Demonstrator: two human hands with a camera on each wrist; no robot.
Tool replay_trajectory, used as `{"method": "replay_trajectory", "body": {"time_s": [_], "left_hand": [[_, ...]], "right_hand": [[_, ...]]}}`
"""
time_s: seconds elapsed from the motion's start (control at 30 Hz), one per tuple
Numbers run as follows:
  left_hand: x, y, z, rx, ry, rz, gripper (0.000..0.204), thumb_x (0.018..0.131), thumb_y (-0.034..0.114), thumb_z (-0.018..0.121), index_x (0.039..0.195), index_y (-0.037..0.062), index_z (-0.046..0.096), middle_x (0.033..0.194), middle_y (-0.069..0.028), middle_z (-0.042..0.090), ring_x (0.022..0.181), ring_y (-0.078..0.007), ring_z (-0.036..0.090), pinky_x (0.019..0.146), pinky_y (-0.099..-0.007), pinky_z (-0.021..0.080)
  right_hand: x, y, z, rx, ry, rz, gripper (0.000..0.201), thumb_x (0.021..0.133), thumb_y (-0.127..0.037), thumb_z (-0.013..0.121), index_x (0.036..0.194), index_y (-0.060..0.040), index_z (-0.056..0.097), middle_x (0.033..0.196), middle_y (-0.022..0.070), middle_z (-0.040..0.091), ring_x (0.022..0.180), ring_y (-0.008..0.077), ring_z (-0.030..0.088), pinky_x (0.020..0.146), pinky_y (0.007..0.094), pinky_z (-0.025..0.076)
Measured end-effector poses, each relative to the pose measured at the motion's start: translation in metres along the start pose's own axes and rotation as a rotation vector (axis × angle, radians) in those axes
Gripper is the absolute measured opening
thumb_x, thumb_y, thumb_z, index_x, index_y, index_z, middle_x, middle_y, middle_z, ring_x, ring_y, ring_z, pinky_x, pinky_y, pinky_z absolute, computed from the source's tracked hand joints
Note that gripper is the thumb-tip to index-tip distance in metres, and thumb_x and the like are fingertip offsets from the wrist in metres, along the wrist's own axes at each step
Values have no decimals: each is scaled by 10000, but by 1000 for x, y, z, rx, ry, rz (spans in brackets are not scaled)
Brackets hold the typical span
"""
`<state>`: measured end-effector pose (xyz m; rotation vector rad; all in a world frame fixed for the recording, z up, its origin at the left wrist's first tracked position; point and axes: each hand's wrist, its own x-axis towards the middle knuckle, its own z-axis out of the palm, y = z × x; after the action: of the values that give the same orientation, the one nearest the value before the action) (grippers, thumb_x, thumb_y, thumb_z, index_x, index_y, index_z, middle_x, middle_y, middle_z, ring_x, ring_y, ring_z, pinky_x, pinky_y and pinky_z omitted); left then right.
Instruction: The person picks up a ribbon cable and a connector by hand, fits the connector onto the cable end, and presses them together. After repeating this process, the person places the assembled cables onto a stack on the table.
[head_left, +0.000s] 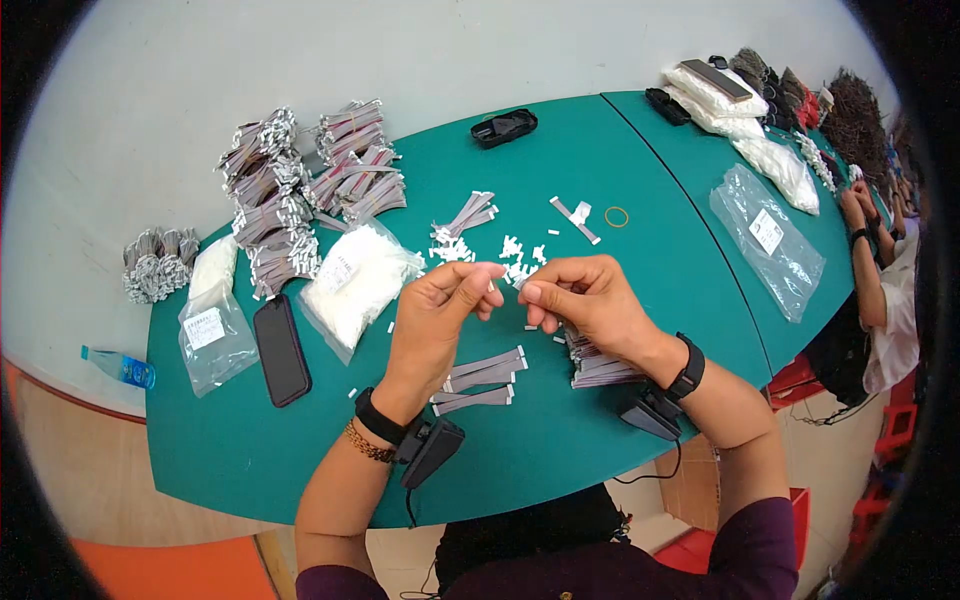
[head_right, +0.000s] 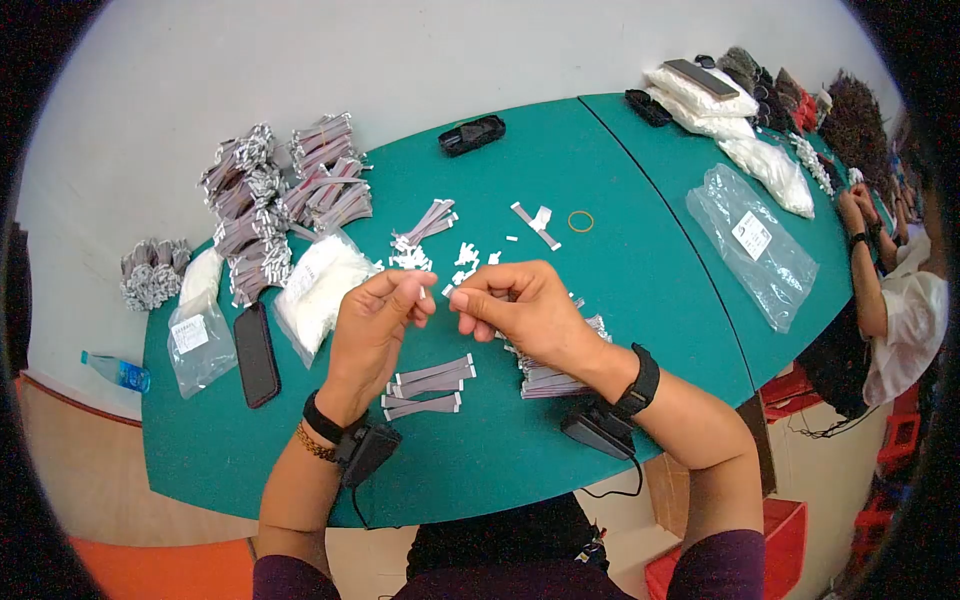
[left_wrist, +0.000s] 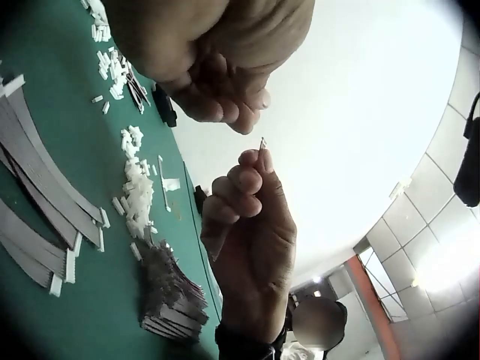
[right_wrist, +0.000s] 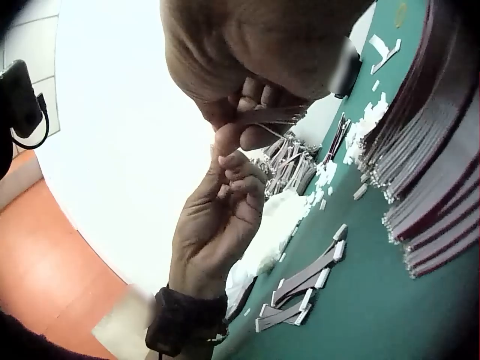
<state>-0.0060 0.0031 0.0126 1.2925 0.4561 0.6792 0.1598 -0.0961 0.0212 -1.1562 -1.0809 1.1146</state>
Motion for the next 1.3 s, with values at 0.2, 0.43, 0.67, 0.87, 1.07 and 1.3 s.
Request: {"method": "replay_trajectory", "body": {"time_s": [0.2, 0.43, 0.67, 0.87, 1.07, 1.3], "left_hand": [[0, 1, 0, -27, -66, 37, 247, 892, 155, 569, 1074, -11, 591, 839, -34, 596, 790, -85, 530, 710, -225, 417], [0, 5, 1, -26, -99, 45, 221, 886, 134, 573, 1058, -4, 574, 825, -36, 598, 774, -83, 530, 694, -220, 407], [-1, 5, 2, 30, -110, 33, 188, 877, 140, 588, 1003, 1, 588, 800, -30, 602, 740, -82, 533, 685, -217, 409], [-2, 6, 5, 118, -94, 78, 169, 878, 124, 583, 991, -1, 598, 800, -31, 607, 736, -79, 542, 673, -211, 422], [-3, 8, 7, 145, -64, 96, 169, 879, 116, 580, 999, -2, 597, 811, -33, 612, 742, -77, 548, 669, -205, 425], [-1, 3, 1, -5, -71, 2, 180, 868, 95, 584, 1016, -6, 596, 842, -54, 629, 777, -96, 570, 695, -228, 443]], "right_hand": [[1, 1, -2, 7, 6, -40, 145, 877, -137, 593, 845, -13, 660, 684, 12, 619, 583, 37, 536, 524, 167, 439], [-1, -2, 0, -18, -21, -27, 134, 875, -129, 592, 842, -18, 658, 679, 12, 614, 588, 39, 535, 527, 175, 437], [-3, -3, 2, -49, -55, -16, 124, 867, -114, 595, 841, -10, 657, 677, 19, 610, 598, 51, 533, 538, 193, 438], [-3, -4, 1, -52, -61, -27, 120, 865, -110, 597, 853, -9, 660, 675, 22, 610, 601, 54, 534, 538, 197, 437], [-3, -5, 1, -62, -59, -26, 124, 868, -113, 594, 852, -9, 659, 671, 17, 607, 596, 49, 528, 534, 192, 431], [-3, -5, 1, -51, -51, -45, 128, 872, -121, 594, 851, -11, 655, 665, 9, 599, 590, 46, 524, 528, 187, 428]]}}
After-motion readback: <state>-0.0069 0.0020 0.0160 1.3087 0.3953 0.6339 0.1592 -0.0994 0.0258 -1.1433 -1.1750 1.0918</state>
